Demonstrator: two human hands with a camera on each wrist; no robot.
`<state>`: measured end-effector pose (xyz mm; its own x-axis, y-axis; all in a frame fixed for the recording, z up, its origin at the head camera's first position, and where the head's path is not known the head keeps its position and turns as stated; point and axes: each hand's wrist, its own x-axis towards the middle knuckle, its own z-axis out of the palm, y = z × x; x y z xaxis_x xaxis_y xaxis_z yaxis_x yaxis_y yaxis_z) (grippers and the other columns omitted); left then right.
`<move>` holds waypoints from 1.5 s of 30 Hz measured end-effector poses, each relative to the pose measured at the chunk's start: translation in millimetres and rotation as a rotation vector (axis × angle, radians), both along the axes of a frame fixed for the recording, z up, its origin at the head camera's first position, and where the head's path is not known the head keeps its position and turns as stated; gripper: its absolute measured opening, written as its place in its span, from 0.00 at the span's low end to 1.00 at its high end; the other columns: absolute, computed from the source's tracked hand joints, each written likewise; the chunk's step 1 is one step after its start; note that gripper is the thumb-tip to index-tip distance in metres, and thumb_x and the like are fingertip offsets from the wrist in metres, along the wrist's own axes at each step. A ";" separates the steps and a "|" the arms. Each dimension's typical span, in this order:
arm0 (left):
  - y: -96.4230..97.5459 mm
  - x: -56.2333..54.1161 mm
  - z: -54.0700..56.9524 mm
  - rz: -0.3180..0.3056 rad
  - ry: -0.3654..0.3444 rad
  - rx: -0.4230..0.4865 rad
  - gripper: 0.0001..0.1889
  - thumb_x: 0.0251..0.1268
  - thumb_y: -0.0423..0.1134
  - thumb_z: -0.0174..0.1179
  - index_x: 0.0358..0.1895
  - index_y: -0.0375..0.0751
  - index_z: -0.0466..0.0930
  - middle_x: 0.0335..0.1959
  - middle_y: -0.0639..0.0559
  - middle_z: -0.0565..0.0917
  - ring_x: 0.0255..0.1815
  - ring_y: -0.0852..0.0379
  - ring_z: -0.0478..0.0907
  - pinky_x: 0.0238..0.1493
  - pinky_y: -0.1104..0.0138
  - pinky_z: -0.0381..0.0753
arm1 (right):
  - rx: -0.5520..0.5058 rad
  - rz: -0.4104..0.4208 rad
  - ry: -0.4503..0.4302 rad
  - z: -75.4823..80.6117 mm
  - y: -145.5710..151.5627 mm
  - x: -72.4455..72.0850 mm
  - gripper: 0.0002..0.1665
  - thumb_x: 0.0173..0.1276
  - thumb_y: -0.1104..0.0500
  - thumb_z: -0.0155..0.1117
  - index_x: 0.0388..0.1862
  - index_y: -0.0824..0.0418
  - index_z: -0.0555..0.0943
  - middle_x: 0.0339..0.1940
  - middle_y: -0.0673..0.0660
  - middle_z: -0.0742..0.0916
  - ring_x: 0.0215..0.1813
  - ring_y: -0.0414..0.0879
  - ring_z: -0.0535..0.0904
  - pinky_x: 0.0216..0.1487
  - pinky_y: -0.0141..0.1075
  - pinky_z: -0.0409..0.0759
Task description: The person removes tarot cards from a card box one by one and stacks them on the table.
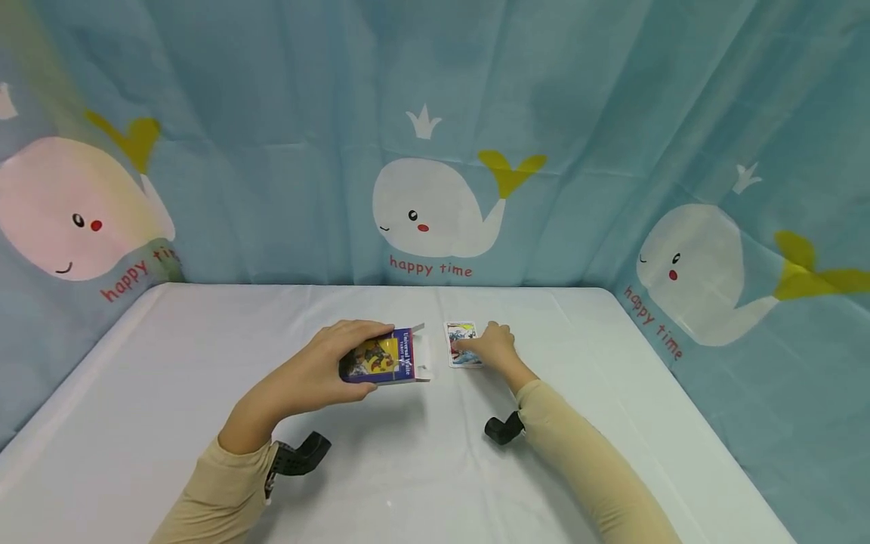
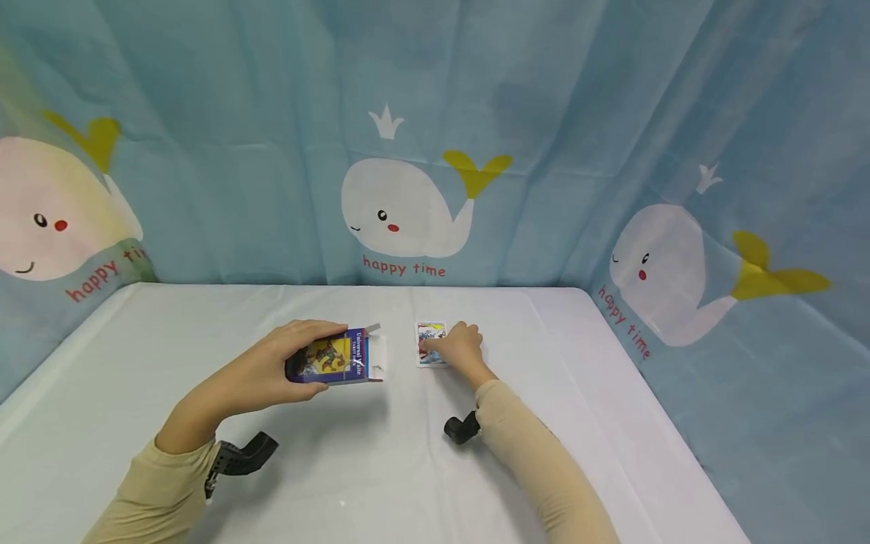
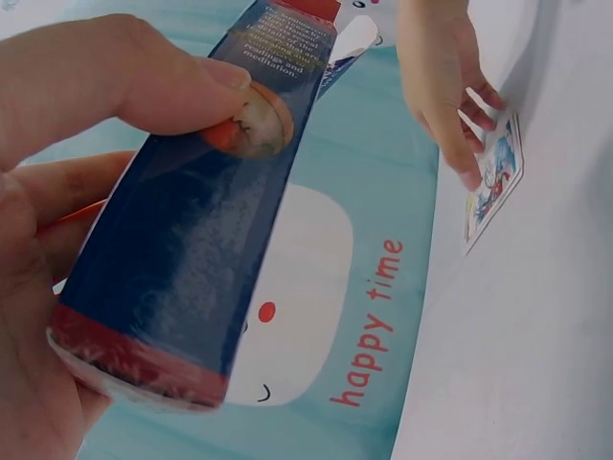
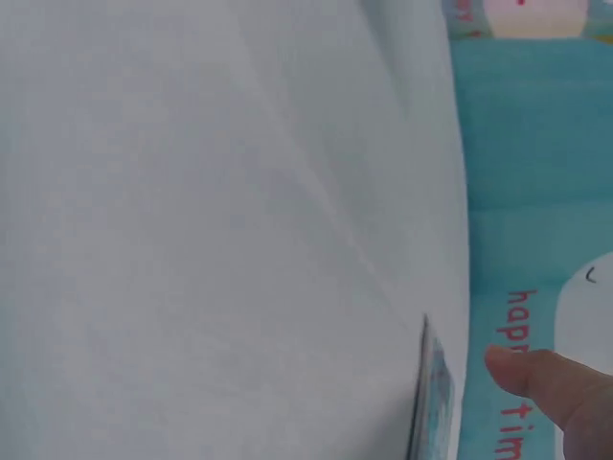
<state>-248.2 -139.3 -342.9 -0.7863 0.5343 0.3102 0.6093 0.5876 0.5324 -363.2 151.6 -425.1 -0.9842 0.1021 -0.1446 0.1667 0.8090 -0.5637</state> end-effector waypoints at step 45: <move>4.2 -0.5 -3.8 -0.013 -0.011 -0.005 0.37 0.53 0.37 0.72 0.70 0.47 0.71 0.67 0.49 0.76 0.66 0.46 0.71 0.63 0.44 0.68 | -0.700 0.097 0.154 56.2 2.7 68.8 0.21 0.68 0.57 0.67 0.55 0.67 0.82 0.50 0.61 0.85 0.53 0.53 0.85 0.53 0.42 0.84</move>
